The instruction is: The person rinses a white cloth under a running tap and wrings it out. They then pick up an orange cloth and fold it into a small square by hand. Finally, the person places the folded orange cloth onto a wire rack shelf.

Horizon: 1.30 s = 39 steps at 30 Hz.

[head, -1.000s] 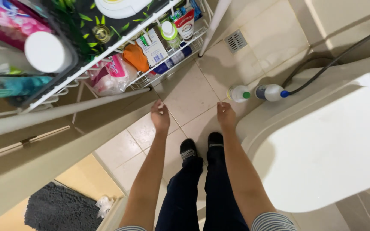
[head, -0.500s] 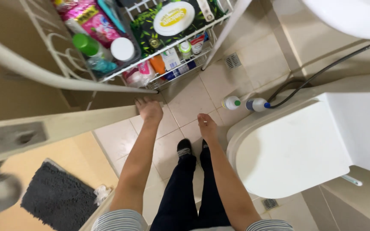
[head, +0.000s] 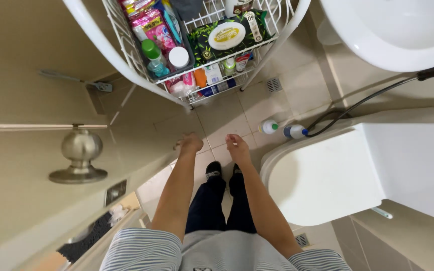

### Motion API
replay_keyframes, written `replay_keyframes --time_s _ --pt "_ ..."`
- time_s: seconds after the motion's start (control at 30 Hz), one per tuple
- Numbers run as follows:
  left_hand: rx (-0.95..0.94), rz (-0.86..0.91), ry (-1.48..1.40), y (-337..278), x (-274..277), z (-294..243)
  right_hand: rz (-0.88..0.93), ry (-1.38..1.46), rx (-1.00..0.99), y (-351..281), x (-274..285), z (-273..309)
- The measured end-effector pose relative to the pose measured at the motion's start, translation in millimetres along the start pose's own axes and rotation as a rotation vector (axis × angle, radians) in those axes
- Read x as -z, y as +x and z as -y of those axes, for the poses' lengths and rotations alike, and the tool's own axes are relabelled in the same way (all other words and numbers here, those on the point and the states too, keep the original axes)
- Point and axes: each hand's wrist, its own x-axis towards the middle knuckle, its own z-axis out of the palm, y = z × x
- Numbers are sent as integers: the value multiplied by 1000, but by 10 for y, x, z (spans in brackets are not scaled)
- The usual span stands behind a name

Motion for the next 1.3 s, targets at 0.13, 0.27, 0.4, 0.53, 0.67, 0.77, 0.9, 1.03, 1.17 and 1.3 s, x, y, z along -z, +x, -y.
replay_keyframes --time_s 0.13,0.27,0.4,0.53,0.67,0.77,0.9,1.03,1.17,1.3 --pt "-76 -37 -215 585 -402 539 41 -1 8 -45 20 267" --pt "-262 -155 -498 1099 -711 645 67 -89 0 53 -30 639" --pt "-332 -399 -871 1057 -521 589 122 -94 55 197 -217 998" --pt "-473 -808 -993 548 -48 477 44 -108 318 357 -219 1307" --pt "-489 -900 -1288 -269 739 505 -6 131 301 637 -129 1486" --pt "-557 -1066 -1245 -864 1231 501 -109 192 428 844 51 1675" --pt "-635 -1200 -1240 -1216 1774 383 -451 -78 649 984 370 2353" --pt "-711 -1267 -1334 -1252 2219 210 -452 -96 697 1140 793 3131" --pt "-706 -1417 -1343 -1276 2602 33 -674 -351 803 1450 1072 3842" --pt "-552 -1451 -1449 -1287 2799 -78 -749 -511 821 1754 1233 4407"
